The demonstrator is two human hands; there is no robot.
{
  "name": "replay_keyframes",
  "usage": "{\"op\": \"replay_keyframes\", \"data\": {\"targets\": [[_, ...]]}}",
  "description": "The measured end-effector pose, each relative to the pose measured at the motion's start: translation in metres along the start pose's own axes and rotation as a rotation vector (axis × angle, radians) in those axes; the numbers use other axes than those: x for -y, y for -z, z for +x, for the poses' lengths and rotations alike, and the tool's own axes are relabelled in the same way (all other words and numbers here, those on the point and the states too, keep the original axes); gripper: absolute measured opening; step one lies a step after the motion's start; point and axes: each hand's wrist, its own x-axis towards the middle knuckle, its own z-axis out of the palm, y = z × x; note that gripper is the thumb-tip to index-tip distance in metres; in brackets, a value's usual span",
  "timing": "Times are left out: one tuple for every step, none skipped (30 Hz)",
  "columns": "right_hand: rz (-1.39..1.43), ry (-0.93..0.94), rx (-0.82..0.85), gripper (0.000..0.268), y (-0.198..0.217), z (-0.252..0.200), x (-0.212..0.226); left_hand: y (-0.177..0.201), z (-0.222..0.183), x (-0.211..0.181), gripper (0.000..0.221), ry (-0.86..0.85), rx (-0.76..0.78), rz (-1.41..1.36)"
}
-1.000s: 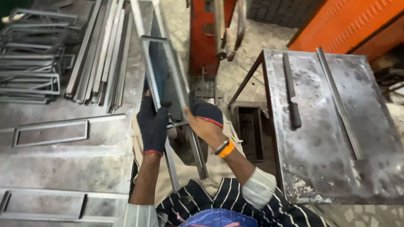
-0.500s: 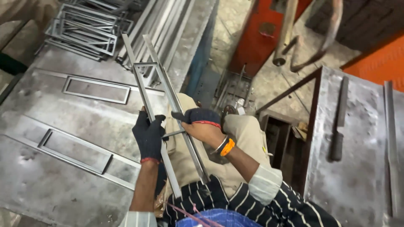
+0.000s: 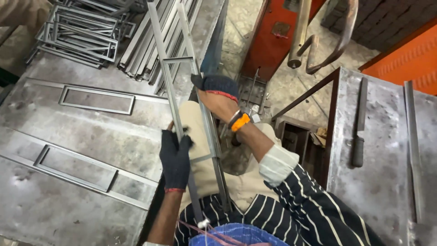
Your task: Measuring and cutting metal frame sections using an industrial cutting machine in a factory.
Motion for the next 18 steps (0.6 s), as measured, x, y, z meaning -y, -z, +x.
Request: {"op": "replay_keyframes", "data": {"targets": [[-0.002, -0.004, 0.002, 0.043, 0.001, -0.005, 0.003, -0.003, 0.006, -0.011, 0.064, 0.004, 0.002, 0.0], [0.006, -0.004, 0.009, 0.039, 0.003, -0.011, 0.007, -0.005, 0.011, -0.022, 0.063, -0.426, -0.13, 0.344], [0.01, -0.006, 0.014, 0.035, 0.006, -0.017, 0.008, -0.01, 0.017, -0.033, 0.063, -0.86, -0.244, 0.685], [0.005, -0.01, 0.013, 0.035, 0.011, -0.018, 0.011, -0.017, 0.037, -0.047, 0.063, -0.859, -0.238, 0.68], [0.016, -0.027, 0.003, 0.035, 0.015, -0.018, 0.015, -0.023, 0.057, -0.062, 0.056, -0.967, -0.199, 0.733], [0.027, -0.044, -0.008, 0.034, 0.018, -0.018, 0.019, -0.028, 0.077, -0.078, 0.051, -1.075, -0.158, 0.786], [0.031, -0.043, -0.009, 0.034, 0.02, -0.018, 0.022, -0.035, 0.108, -0.076, 0.051, -1.077, -0.159, 0.789], [0.03, -0.035, -0.029, 0.035, 0.022, -0.018, 0.025, -0.042, 0.138, -0.074, 0.049, -1.116, -0.119, 0.844], [0.028, -0.028, -0.048, 0.035, 0.024, -0.019, 0.028, -0.05, 0.167, -0.073, 0.049, -1.153, -0.076, 0.898], [0.03, -0.03, -0.049, 0.035, 0.021, -0.021, 0.028, -0.054, 0.177, -0.071, 0.049, -1.154, -0.074, 0.9], [0.025, -0.007, -0.072, 0.032, 0.019, -0.024, 0.026, -0.061, 0.185, -0.068, 0.053, -1.087, -0.064, 0.977], [0.019, 0.017, -0.094, 0.028, 0.017, -0.027, 0.023, -0.068, 0.194, -0.065, 0.059, -1.02, -0.053, 1.054], [0.014, 0.014, -0.103, 0.028, 0.015, -0.028, 0.021, -0.07, 0.196, -0.059, 0.059, -1.029, -0.048, 1.05], [0.026, 0.018, -0.116, 0.024, 0.014, -0.029, 0.019, -0.072, 0.2, -0.053, 0.066, -0.958, -0.064, 1.107], [0.041, 0.02, -0.13, 0.021, 0.011, -0.031, 0.017, -0.073, 0.203, -0.047, 0.073, -0.887, -0.077, 1.167], [0.039, 0.015, -0.139, 0.021, 0.011, -0.028, 0.018, -0.072, 0.208, -0.048, 0.073, -0.895, -0.072, 1.168], [0.045, 0.012, -0.163, 0.02, 0.011, -0.03, 0.019, -0.069, 0.21, -0.044, 0.077, -0.873, -0.053, 1.166], [0.05, 0.008, -0.188, 0.019, 0.011, -0.033, 0.021, -0.067, 0.211, -0.04, 0.081, -0.851, -0.035, 1.164]]}}
